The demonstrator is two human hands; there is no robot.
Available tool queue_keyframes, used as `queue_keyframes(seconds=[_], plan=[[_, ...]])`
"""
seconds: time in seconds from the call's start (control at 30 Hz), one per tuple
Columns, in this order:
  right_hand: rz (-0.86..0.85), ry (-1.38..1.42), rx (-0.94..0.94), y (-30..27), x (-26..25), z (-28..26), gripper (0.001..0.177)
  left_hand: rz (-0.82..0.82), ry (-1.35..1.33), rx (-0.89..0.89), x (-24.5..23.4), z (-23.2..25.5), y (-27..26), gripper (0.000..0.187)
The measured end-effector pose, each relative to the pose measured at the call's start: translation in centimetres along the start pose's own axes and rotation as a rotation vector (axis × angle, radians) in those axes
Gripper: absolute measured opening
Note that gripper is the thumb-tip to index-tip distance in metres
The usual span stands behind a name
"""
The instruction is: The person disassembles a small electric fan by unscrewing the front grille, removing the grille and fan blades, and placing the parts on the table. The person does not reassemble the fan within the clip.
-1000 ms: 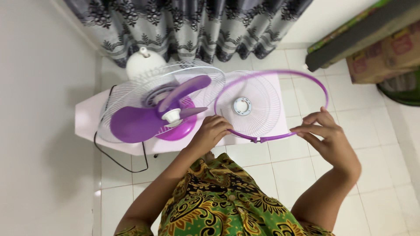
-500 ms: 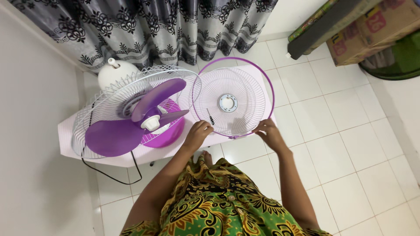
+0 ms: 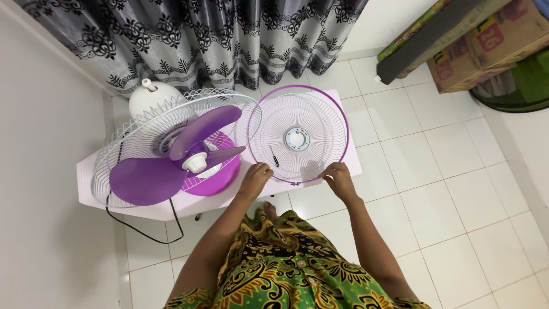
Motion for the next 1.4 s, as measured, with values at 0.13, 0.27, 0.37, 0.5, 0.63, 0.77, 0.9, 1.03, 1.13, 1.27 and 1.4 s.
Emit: queue_keyframes(seconds=[0.13,0.27,0.37,0.5,0.63,0.77,0.9,1.03,1.13,1.27,1.4], plan=[[-0.036,0.018,-0.003,-0.3,-0.2,0.4,0.017,-0.056,0.023,-0.012,0.9,0.4,0.5,0.017],[-0.107,0.036,-0.016,-0.2,-0.1,0.8,0.017,-0.165,0.086,-0.025,1.3,0.5,0.3,0.019],[-0.154,0.023,0.030,0.0,0.2,1.1,0.018,-0.179,0.107,-0.032,1.2,0.4,0.2,0.023],[-0.235,-0.042,0.059,0.1,0.7,1.3,0.017,-0.155,0.069,-0.028,1.0,0.4,0.3,0.029],[-0.250,-0.013,0.072,0.0,0.7,1.8,0.027,-0.097,0.055,-0.023,0.1,1.0,0.5,0.030],[-0.253,-0.023,0.109,0.1,1.0,2.5,0.025,-0.090,-0.018,-0.098,-1.7,2.3,1.3,0.028],[-0.167,0.035,0.060,0.7,1.1,2.7,0.021,-0.053,-0.124,-0.196,-5.1,4.4,3.2,0.035],[-0.035,0.125,-0.038,2.3,0.2,0.8,0.019,0.053,-0.265,-0.259,-11.1,6.7,5.1,0.036],[0.062,0.180,-0.032,4.1,-0.8,-2.4,0.015,0.181,-0.281,-0.212,-15.4,8.1,5.6,0.033],[0.085,0.349,0.129,6.5,-1.0,-8.3,0.015,0.547,-0.167,-0.080,-20.6,8.1,4.5,0.020],[-0.006,0.487,0.172,7.3,-0.2,-14.6,0.015,1.030,0.148,-0.049,-26.3,6.2,2.3,0.012]])
Point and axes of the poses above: each hand's wrist, its own y-axis towards the middle knuckle, its own x-axis out of the palm, z = x × y, the point moved 2 cm from there along y, towards the middle knuckle, and after that the axes turned 12 degrees about z, right-handed, at the moved point
